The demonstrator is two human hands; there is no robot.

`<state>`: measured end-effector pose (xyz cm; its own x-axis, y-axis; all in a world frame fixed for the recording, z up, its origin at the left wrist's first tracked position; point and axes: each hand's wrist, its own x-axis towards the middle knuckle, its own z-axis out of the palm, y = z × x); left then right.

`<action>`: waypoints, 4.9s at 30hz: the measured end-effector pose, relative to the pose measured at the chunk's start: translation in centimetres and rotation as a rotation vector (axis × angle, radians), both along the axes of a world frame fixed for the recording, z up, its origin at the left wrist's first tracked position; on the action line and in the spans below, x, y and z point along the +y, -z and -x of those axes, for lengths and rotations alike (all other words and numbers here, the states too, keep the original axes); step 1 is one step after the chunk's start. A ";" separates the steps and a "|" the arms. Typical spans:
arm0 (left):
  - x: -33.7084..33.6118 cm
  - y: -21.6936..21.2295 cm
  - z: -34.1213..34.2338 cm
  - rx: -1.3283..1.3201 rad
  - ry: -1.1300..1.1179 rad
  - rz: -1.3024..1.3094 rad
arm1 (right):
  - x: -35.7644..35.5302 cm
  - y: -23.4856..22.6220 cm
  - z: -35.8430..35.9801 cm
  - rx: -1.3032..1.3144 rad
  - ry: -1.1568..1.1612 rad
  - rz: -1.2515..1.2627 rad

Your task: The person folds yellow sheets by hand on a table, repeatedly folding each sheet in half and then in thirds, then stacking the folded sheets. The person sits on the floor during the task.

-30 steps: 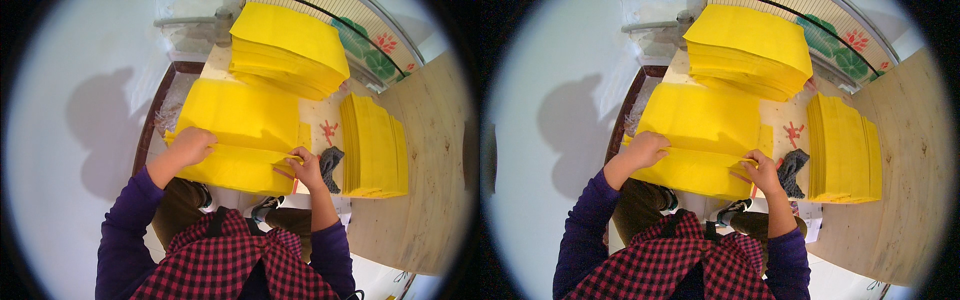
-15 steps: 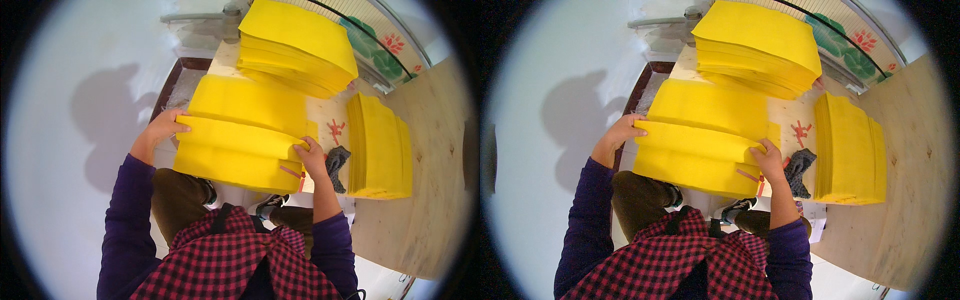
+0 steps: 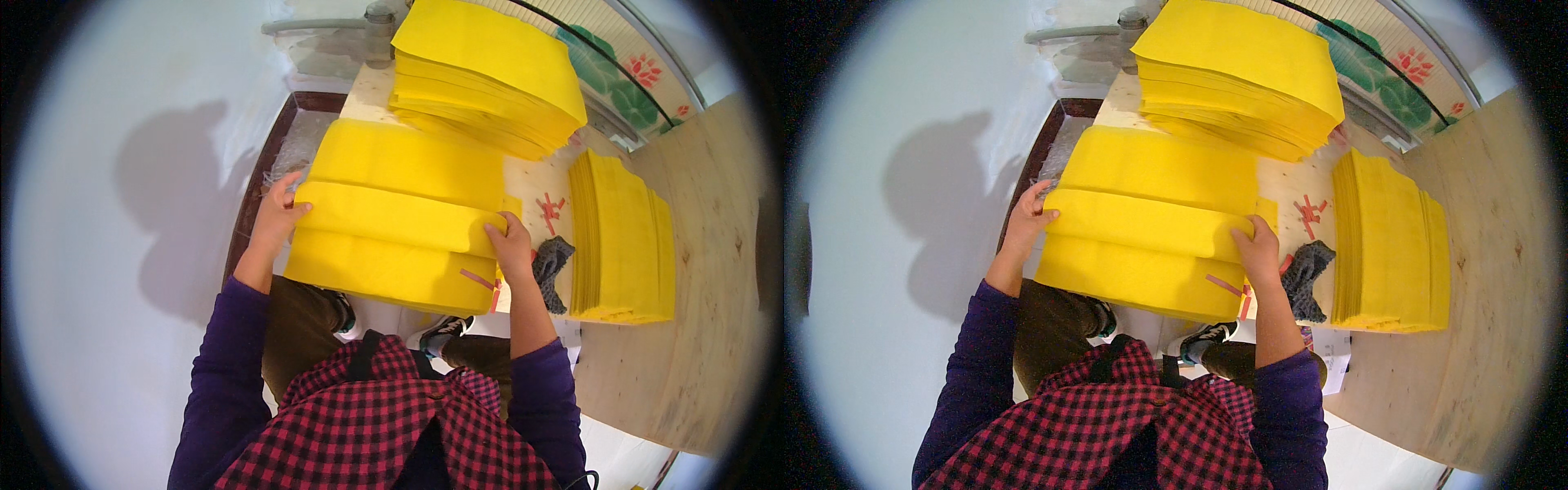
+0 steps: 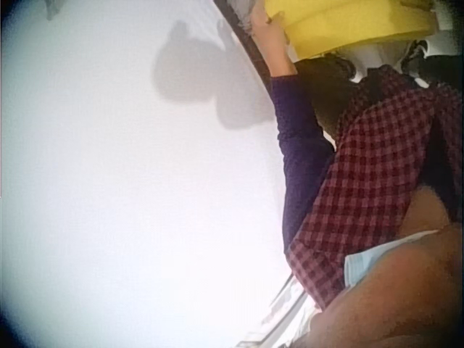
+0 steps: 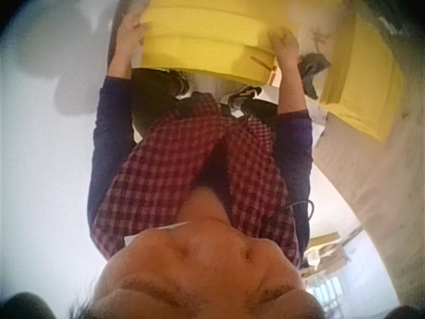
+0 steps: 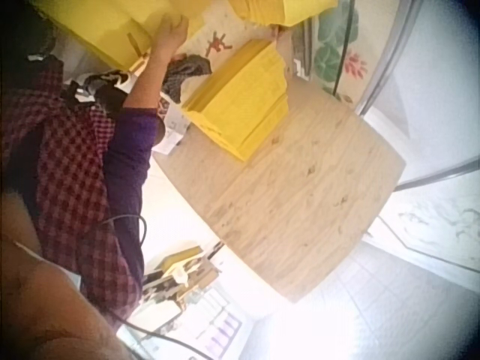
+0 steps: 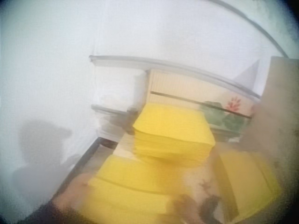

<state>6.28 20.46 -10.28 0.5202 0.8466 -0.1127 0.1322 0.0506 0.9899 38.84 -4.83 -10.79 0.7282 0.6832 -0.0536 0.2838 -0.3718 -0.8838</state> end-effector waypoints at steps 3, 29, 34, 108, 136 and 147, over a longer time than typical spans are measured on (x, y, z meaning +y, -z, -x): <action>-0.1 0.9 -0.2 -0.016 -0.006 -0.035 | 0.2 0.8 -0.2 -0.041 0.021 -0.015; 0.4 3.1 -1.1 0.036 -0.100 -0.137 | -0.2 3.6 0.4 -0.179 0.118 -0.049; 0.2 3.2 -1.0 0.028 -0.100 -0.129 | 0.0 2.6 0.5 -0.147 0.119 -0.018; -0.9 1.6 1.1 1.151 -0.046 -0.496 | 5.0 0.9 8.7 -0.735 -0.112 0.615; -6.7 2.5 -9.9 0.769 0.264 -0.991 | 6.5 1.1 8.4 -0.747 -0.175 0.569; -3.9 2.0 -6.2 0.949 0.141 -0.917 | 5.7 1.3 6.1 -0.602 -0.183 0.478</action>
<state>12.45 16.56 -12.31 0.6466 0.7562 0.1005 0.7358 -0.6530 0.1792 32.79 0.89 -12.06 0.6034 0.7974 -0.0037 0.7562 -0.5736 -0.3149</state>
